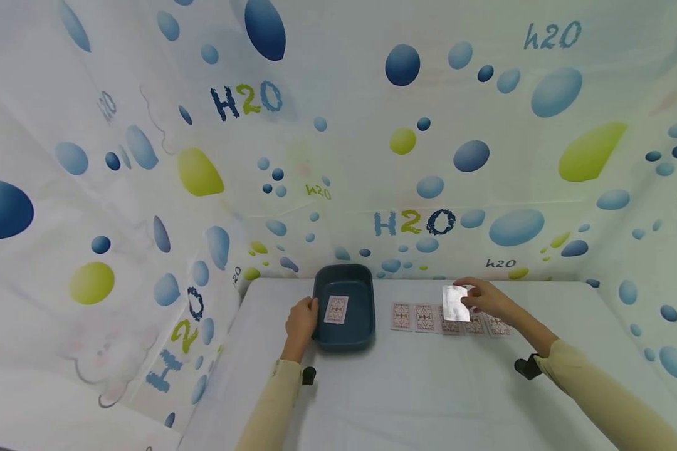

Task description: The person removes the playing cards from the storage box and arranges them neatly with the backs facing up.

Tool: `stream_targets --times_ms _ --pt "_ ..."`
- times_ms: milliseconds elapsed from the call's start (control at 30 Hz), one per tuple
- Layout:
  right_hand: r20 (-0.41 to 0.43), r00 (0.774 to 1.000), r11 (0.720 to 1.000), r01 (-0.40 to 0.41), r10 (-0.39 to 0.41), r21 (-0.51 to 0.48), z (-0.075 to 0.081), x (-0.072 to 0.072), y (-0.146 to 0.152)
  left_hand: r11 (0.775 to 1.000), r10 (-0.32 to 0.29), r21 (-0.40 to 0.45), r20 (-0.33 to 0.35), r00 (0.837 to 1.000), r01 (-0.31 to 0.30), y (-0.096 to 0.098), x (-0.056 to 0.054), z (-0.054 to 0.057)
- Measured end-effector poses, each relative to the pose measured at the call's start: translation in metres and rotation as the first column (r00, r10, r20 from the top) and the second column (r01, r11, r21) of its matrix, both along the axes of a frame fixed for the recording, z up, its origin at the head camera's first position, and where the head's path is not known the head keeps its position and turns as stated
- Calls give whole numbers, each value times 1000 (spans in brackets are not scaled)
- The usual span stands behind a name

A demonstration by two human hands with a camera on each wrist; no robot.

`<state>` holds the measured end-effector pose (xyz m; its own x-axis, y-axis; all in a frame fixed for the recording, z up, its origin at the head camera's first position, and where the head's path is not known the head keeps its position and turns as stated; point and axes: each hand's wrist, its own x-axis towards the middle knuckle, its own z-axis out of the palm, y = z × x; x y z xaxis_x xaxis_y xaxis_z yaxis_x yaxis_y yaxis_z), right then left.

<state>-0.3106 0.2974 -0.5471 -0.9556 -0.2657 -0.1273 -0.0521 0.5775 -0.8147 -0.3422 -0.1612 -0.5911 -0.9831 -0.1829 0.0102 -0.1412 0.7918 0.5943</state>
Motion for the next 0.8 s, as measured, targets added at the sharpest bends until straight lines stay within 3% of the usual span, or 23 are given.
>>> stream_targets --times_ms 267,600,800 --pt "-9 1000 1000 8 -7 26 -11 12 40 1000 10 0 12 1000 -10 1 2 4" --pt "79 992 982 82 -96 169 -32 22 90 1000 2 3 -3 1000 -2 3 1 0" --pt "105 987 969 99 -125 227 -35 24 119 1000 1 -6 5 1000 -1 5 3 2"
